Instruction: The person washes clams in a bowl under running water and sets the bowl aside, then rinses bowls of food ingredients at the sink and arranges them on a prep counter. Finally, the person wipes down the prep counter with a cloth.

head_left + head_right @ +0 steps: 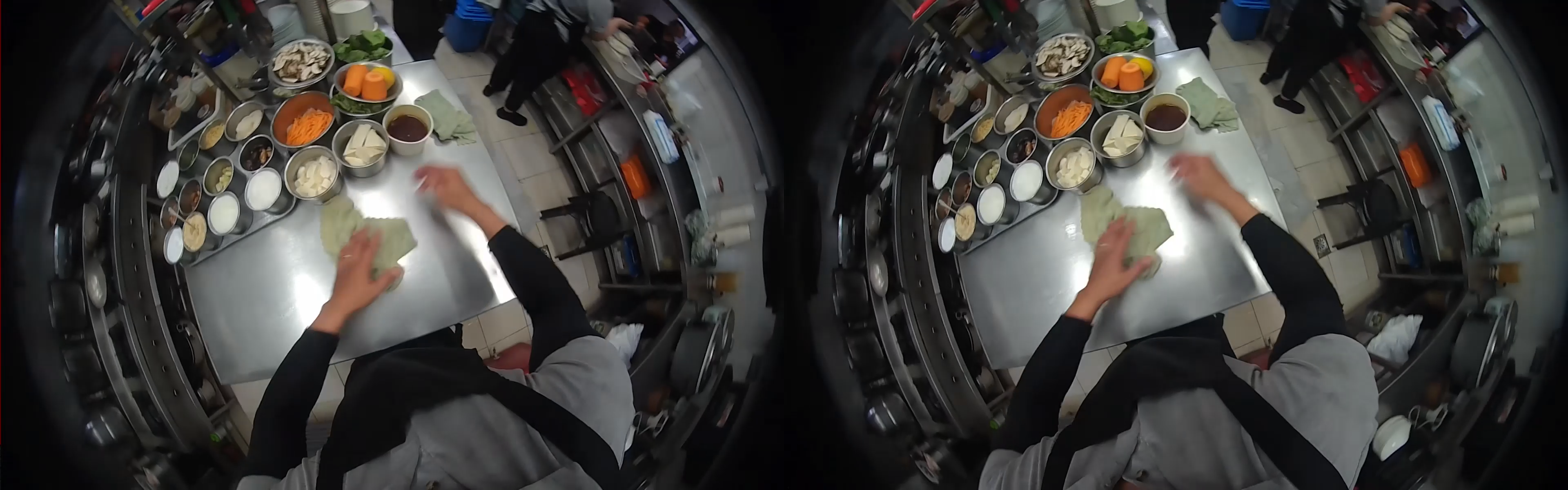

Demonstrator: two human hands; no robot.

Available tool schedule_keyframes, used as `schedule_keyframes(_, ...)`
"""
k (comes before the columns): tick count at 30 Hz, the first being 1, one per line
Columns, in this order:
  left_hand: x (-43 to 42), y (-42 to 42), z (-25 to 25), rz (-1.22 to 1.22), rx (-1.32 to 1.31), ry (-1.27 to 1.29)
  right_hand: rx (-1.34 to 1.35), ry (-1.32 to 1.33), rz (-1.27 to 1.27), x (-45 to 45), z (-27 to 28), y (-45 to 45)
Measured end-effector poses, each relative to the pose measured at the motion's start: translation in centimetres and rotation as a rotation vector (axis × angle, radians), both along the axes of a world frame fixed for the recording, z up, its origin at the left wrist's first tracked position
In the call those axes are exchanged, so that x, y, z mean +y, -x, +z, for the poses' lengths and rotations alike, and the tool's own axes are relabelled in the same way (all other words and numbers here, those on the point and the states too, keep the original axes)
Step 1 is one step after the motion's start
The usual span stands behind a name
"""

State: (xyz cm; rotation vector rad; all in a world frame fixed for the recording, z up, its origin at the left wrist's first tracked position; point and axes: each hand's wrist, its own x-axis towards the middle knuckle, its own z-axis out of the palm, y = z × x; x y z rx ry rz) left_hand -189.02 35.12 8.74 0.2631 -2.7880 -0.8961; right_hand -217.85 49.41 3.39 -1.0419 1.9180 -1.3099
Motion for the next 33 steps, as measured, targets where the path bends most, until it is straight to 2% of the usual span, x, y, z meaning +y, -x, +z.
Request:
schedule_keyframes(2,1.8,2.3,-2.5,-0.024,-0.033,0.180,0.675,-0.064,-0.394,-0.5,1.1,7.5)
schedule_keyframes(3,2.2,3.3,-3.4,-0.037,-0.043,0.270,0.755,0.001,-0.316,-1.3,1.1,10.3)
schedule_keyframes(5,0.7,3.5,-4.1,-0.059,-0.022,0.229,0.925,0.129,-0.194,-1.8,1.8,14.6)
schedule_keyframes(6,-0.4,4.5,-4.4,-0.099,0.024,0.207,0.574,-0.630,0.005,-2.7,3.6,14.3)
schedule_keyframes(7,-2.0,3.8,-5.2,-0.038,0.001,0.157,0.683,-0.374,-0.075,-1.3,1.0,14.4)
schedule_keyframes(8,-3.5,2.4,-6.3,0.109,0.046,0.190,0.659,-0.330,-0.121,-0.1,0.4,14.4)
schedule_keyframes(10,-7.8,-3.7,-9.4,0.421,0.074,0.230,0.614,-0.388,-0.413,2.3,0.1,9.4)
schedule_keyframes(11,-9.1,-7.0,-8.2,0.597,0.051,0.163,0.589,-0.464,-0.490,3.5,0.7,5.6)
schedule_keyframes(12,-9.8,-10.0,-7.3,0.693,0.054,0.214,0.486,-0.505,-0.507,4.3,1.7,1.4)
schedule_keyframes(13,-10.5,-12.3,-6.9,0.736,-0.020,0.209,0.518,-0.489,-0.394,5.1,1.0,-2.3)
schedule_keyframes(14,-11.7,-13.5,-7.8,0.604,0.027,0.122,0.559,-0.365,-0.255,5.3,0.9,-6.3)
schedule_keyframes(15,-12.7,-14.3,-6.9,0.506,0.045,0.042,0.409,-0.342,-0.077,4.4,2.6,-10.1)
schedule_keyframes(16,-13.7,-15.1,-6.8,0.526,0.080,-0.211,0.378,-0.340,0.047,3.6,3.3,-13.1)
schedule_keyframes(17,-14.3,-14.8,-4.6,0.689,0.088,-0.457,0.352,-0.332,0.176,2.5,3.8,-15.0)
schedule_keyframes(18,-14.9,-14.5,-2.2,0.800,0.148,-0.334,0.344,-0.324,0.292,1.2,4.0,-15.9)
schedule_keyframes(20,-20.2,-16.6,-5.2,1.035,0.477,-0.412,0.453,-0.244,0.097,-2.8,4.3,-15.9)
schedule_keyframes(22,-26.6,-19.3,-8.3,1.257,0.631,-0.876,-0.032,-0.225,-0.094,-7.5,5.1,-15.2)
schedule_keyframes(25,-33.0,-20.5,-10.5,1.160,0.778,-1.350,-1.093,-0.035,-0.207,-13.8,1.4,-15.5)
schedule_keyframes(28,-37.3,-19.5,-11.0,1.113,0.810,-1.322,-1.153,0.043,-0.289,-19.5,-0.7,-19.5)
schedule_keyframes(29,-38.1,-19.0,-10.6,1.242,0.792,-1.356,-1.171,0.037,-0.285,-21.1,-1.0,-20.9)
schedule_keyframes(32,-39.1,-19.3,-10.0,1.287,0.714,-1.293,-0.923,-0.008,-0.410,-26.1,-0.5,-23.6)
schedule_keyframes(33,-39.2,-19.3,-9.8,1.292,0.759,-1.290,-0.872,-0.001,-0.474,-27.4,-0.9,-23.7)
